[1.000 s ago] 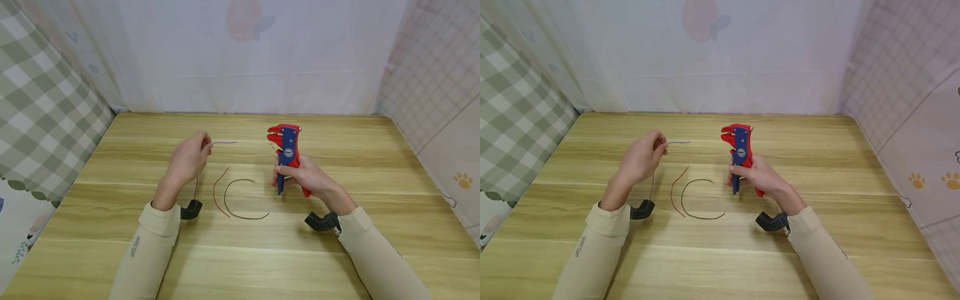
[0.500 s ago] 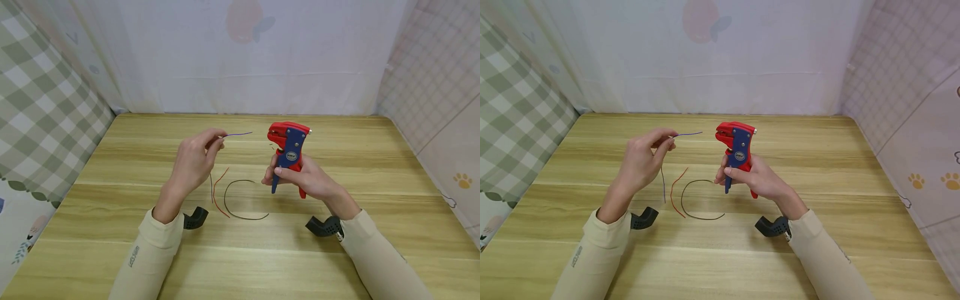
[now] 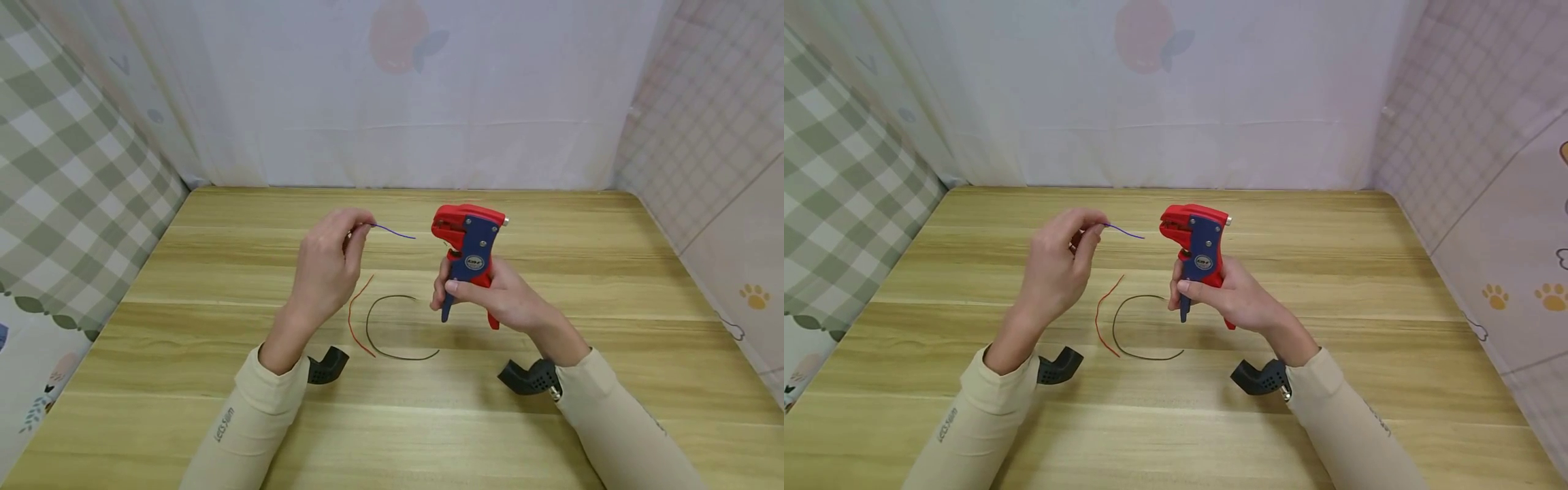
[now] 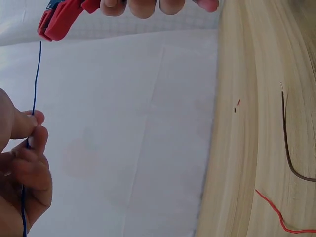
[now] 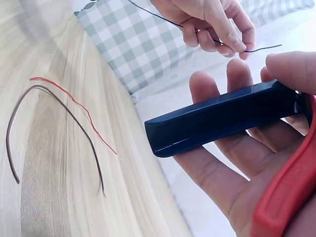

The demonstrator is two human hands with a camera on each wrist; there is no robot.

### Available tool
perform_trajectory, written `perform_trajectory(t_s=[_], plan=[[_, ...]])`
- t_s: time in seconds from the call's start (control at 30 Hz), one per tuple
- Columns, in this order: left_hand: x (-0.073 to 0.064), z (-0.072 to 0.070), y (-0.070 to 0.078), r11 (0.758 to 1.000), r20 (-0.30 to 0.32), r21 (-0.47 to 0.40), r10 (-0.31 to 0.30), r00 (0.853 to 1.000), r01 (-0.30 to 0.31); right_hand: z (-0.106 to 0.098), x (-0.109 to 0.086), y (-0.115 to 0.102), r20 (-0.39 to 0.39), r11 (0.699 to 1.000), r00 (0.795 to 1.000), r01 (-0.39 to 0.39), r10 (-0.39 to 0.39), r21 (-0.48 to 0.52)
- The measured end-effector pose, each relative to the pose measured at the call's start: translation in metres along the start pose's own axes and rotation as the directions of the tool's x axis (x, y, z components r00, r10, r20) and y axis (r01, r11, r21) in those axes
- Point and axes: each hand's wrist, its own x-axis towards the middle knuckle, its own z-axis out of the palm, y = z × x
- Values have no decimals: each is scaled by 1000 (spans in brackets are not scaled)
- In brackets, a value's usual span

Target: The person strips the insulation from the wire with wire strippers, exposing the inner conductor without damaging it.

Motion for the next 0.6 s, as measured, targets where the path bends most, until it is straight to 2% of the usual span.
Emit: perform_trajectory(t_s=[0.2, 0.33, 0.6], plan=[[-2, 3, 3, 1000, -36, 18, -25, 999, 25, 3, 0, 2, 23, 999, 999, 43, -43, -11], [-3, 4, 5, 1000, -62, 14, 5, 998, -4, 4, 0, 1, 33, 998, 998, 54, -55, 10], [-1, -2, 9, 996, -130, -66, 52, 990, -61, 5, -1, -3, 36, 996, 998, 52, -55, 78]])
